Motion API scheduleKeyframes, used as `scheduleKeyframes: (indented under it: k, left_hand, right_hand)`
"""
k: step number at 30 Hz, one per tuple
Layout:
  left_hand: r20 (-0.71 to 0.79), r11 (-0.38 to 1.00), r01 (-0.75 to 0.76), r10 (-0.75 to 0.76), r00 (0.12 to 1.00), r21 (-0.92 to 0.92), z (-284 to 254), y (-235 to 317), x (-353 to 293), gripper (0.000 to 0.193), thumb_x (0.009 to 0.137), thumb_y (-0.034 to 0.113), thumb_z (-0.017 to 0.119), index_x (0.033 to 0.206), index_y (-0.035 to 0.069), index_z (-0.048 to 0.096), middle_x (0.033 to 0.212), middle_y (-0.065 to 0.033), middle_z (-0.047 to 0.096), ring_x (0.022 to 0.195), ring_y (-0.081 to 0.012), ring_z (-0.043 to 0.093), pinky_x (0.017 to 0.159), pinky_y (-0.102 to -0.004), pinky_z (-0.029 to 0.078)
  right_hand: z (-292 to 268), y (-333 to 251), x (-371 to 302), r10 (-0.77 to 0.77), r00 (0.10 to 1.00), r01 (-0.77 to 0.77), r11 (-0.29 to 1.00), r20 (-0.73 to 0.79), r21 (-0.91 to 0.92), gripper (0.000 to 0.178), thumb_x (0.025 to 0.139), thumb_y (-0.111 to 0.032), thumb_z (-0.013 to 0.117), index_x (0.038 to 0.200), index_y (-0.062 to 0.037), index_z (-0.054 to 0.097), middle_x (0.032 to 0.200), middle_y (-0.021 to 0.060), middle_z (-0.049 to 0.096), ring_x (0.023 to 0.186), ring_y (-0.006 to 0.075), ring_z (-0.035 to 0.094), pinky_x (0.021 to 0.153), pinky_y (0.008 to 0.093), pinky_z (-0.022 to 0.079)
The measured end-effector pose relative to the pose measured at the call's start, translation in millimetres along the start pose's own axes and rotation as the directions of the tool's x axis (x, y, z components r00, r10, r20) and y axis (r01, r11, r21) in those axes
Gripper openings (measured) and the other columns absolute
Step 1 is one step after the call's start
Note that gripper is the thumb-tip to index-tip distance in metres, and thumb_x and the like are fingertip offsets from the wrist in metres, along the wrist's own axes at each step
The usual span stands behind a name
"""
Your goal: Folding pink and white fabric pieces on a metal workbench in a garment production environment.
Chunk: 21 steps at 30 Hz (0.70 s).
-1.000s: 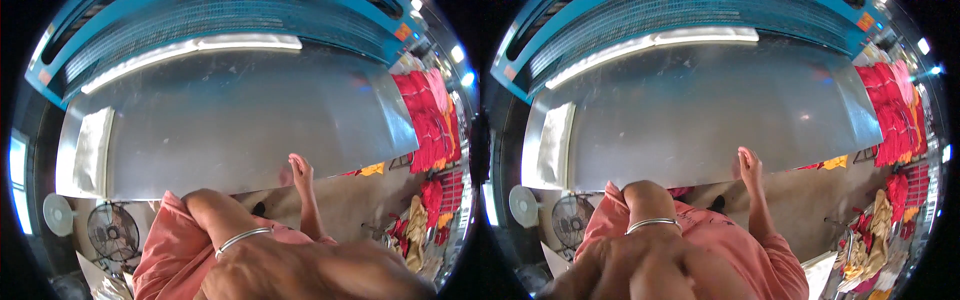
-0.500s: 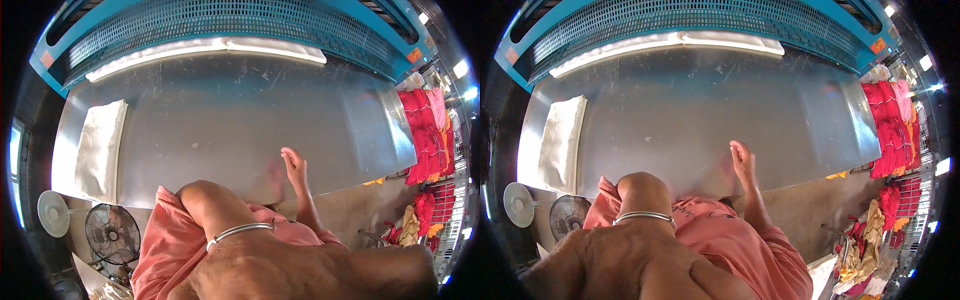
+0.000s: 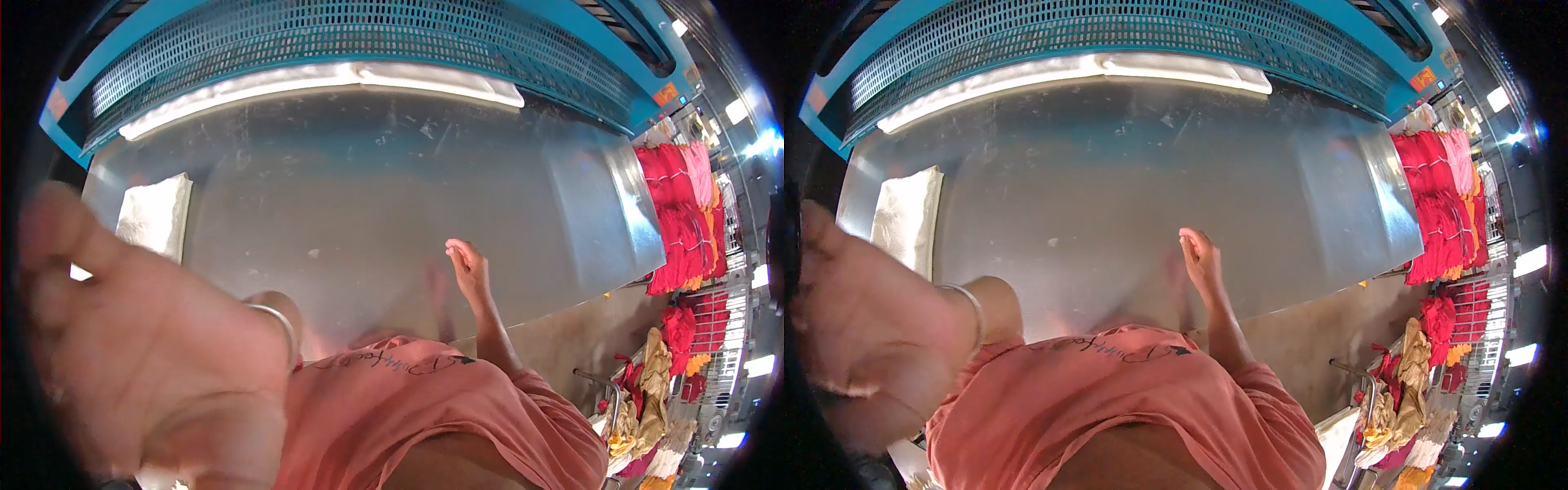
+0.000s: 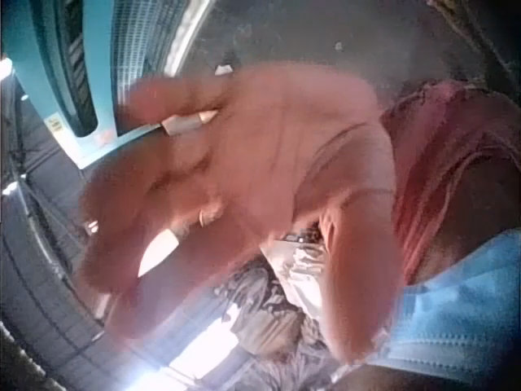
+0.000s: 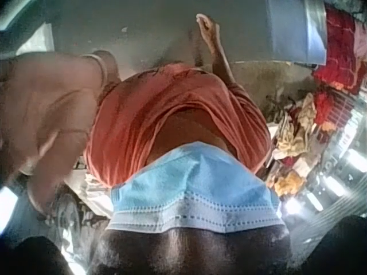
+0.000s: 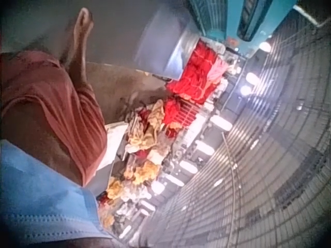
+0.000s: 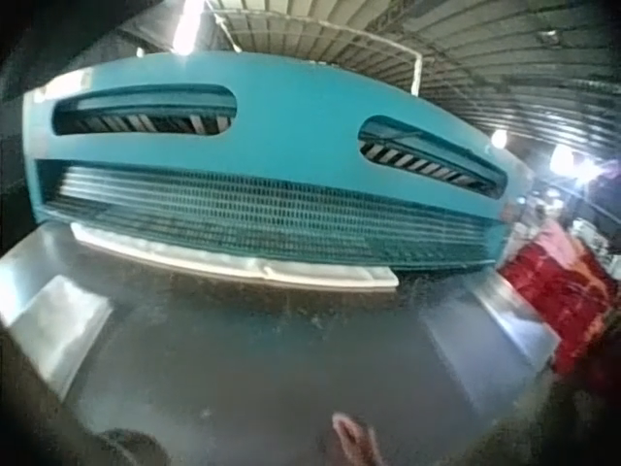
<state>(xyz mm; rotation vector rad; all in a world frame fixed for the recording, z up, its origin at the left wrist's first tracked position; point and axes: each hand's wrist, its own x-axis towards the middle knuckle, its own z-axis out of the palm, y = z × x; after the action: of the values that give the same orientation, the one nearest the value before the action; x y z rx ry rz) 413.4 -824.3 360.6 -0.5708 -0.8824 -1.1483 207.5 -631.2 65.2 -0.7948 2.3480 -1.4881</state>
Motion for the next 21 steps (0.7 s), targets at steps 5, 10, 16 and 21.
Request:
scheduleKeyframes:
  k: [5, 10, 16, 21]
  left_hand:
    - [0.027, 0.998, -0.039, 0.038, 0.999, 0.04, 1, -15, 19, 0.028, 0.075, 0.02, 0.064, 0.102, 0.011, 0.058, 0.097, 0.0003, 0.053, 0.093, -0.0171, 0.043, 0.08, -0.03, 0.033]
    - [0.03, 0.997, -0.028, 0.026, 0.999, 0.072, -15, -27, 32, 0.029, 0.075, 0.019, 0.063, 0.102, 0.01, 0.058, 0.098, -0.0011, 0.053, 0.094, -0.0178, 0.043, 0.082, -0.0309, 0.033]
    - [-0.011, 0.998, 0.011, -0.01, 1.0, 0.067, -34, -62, 54, 0.029, 0.076, 0.019, 0.062, 0.102, 0.008, 0.057, 0.1, -0.0028, 0.053, 0.095, -0.0186, 0.044, 0.084, -0.032, 0.033]
    - [0.011, 0.998, 0.012, -0.013, 1.0, 0.06, -29, -57, 54, 0.029, 0.076, 0.018, 0.062, 0.102, 0.007, 0.057, 0.101, -0.0042, 0.053, 0.096, -0.0193, 0.045, 0.086, -0.0329, 0.033]
  right_hand:
    - [-1, 19, 14, -0.09, 0.996, 0.09, 0.996, -0.019, -0.003, 0.017, 0.087, -0.014, 0.052, 0.097, -0.0016, 0.058, 0.085, 0.0085, 0.061, 0.076, 0.0131, 0.058, 0.066, 0.0233, 0.045]
    - [-6, 2, 8, -0.005, 1.0, 0.005, 0.999, -0.01, -0.035, 0.02, 0.089, -0.014, 0.05, 0.101, -0.0006, 0.058, 0.082, 0.0038, 0.06, 0.079, 0.0083, 0.054, 0.071, 0.0217, 0.043]
    - [-10, 34, -19, -0.033, 0.996, 0.026, 0.996, -0.081, -0.087, 0.015, 0.086, -0.014, 0.052, 0.09, -0.0009, 0.059, 0.071, -0.0001, 0.056, 0.066, 0.0058, 0.047, 0.061, 0.0195, 0.04]
    - [1, -3, -69, 0.169, 0.975, -0.188, 0.974, -0.141, -0.129, 0.016, 0.088, -0.016, 0.05, 0.09, -0.0035, 0.06, 0.071, 0.0003, 0.056, 0.064, 0.0049, 0.047, 0.059, 0.0207, 0.041]
